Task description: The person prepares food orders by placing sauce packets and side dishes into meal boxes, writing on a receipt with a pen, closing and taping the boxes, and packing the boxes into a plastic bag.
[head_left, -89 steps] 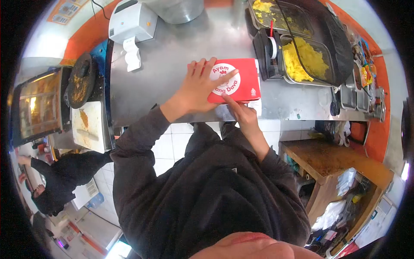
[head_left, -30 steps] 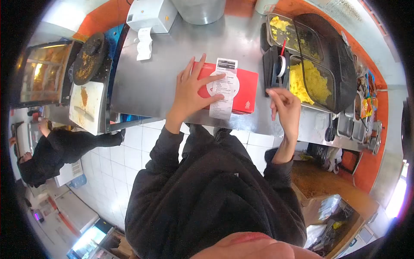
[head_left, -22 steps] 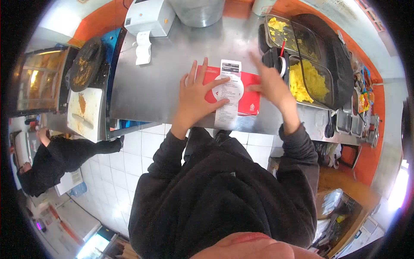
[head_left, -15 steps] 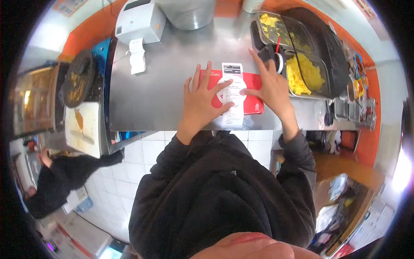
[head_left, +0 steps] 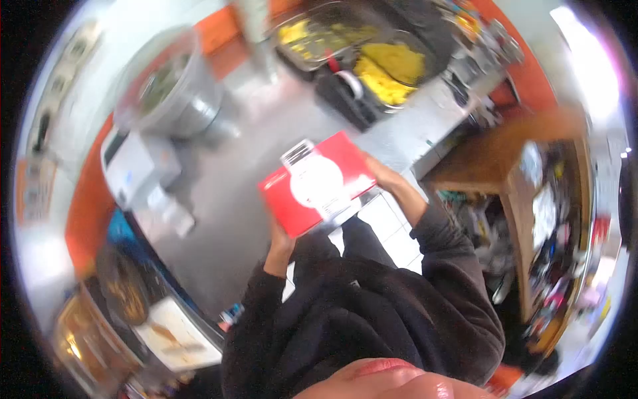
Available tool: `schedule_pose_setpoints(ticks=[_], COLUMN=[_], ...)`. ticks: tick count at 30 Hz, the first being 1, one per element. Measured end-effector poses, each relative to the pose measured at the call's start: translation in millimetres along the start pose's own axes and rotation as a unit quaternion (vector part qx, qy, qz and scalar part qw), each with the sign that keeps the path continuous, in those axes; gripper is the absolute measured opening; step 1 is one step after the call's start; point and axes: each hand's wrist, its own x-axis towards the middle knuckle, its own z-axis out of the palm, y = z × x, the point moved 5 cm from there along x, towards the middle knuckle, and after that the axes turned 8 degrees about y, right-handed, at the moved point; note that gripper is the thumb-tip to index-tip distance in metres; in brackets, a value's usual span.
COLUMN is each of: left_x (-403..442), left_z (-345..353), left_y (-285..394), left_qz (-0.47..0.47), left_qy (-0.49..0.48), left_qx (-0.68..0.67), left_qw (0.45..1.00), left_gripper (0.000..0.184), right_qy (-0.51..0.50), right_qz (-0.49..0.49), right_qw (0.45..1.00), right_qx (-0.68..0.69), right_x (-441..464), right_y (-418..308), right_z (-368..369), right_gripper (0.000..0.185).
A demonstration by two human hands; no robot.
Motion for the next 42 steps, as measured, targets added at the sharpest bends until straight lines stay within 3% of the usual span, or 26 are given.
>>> schedule_pose_setpoints(ticks=[3, 5, 7, 9, 14, 18, 24, 26, 29, 32, 39, 40, 41, 42], left_x=[2, 3, 2, -2, 9, -9, -61, -87, -123, -162, -217, -213, -217, -222], left_z=[3, 11, 20, 25, 39, 109, 237, 281, 338, 383, 512, 527, 551, 576], left_y=[-1, 5, 7, 8, -20, -63, -169, -198, -247, -287, -395, -412, -432, -449], left_qz=[-0.053, -0.080, -0.106, -0.121, -0.165, -0.200, -0.239, -0.252, -0.272, -0.297, -0.345, -0.311, -0.269, -0.283], left_qy=[-0.019, -0.048, -0.074, -0.087, -0.135, -0.199, -0.306, -0.335, -0.381, -0.407, -0.461, -0.430, -0.461, -0.460], left_qx=[0.014, 0.040, 0.069, 0.099, 0.136, 0.181, 0.216, 0.231, 0.244, 0.248, 0.223, 0.274, 0.261, 0.244], left_qw=[0.998, 0.995, 0.989, 0.984, 0.967, 0.942, 0.896, 0.878, 0.849, 0.827, 0.787, 0.802, 0.804, 0.806], left_gripper=[0.068, 0.068, 0.068, 0.067, 0.066, 0.065, 0.064, 0.064, 0.063, 0.063, 0.062, 0.057, 0.063, 0.063], right_qy=[0.029, 0.000, 0.018, 0.025, 0.143, 0.170, 0.316, 0.296, 0.404, 0.543, 0.565, 0.569, 0.575, 0.571], right_qz=[0.002, 0.010, -0.072, -0.092, -0.075, -0.137, -0.203, -0.252, -0.215, -0.186, -0.183, -0.181, -0.178, -0.174], right_qw=[1.000, 0.991, 0.985, 0.975, 0.976, 0.964, 0.910, 0.903, 0.867, 0.796, 0.745, 0.736, 0.725, 0.730], right_qx=[0.004, 0.134, 0.157, 0.202, 0.149, 0.155, 0.177, 0.185, 0.198, 0.193, 0.305, 0.321, 0.334, 0.332], right_x=[-18, -4, -13, -52, -71, -141, -286, -320, -410, -449, -512, -516, -520, -523], right_y=[-2, 48, 35, 6, 55, 49, 67, 85, 87, 129, 174, 179, 182, 182], right_z=[7, 3, 11, 12, -8, -68, -202, -251, -293, -336, -438, -459, -484, -511], right_gripper=[0.057, 0.057, 0.062, 0.063, 0.069, 0.071, 0.067, 0.070, 0.064, 0.070, 0.060, 0.060, 0.059, 0.060])
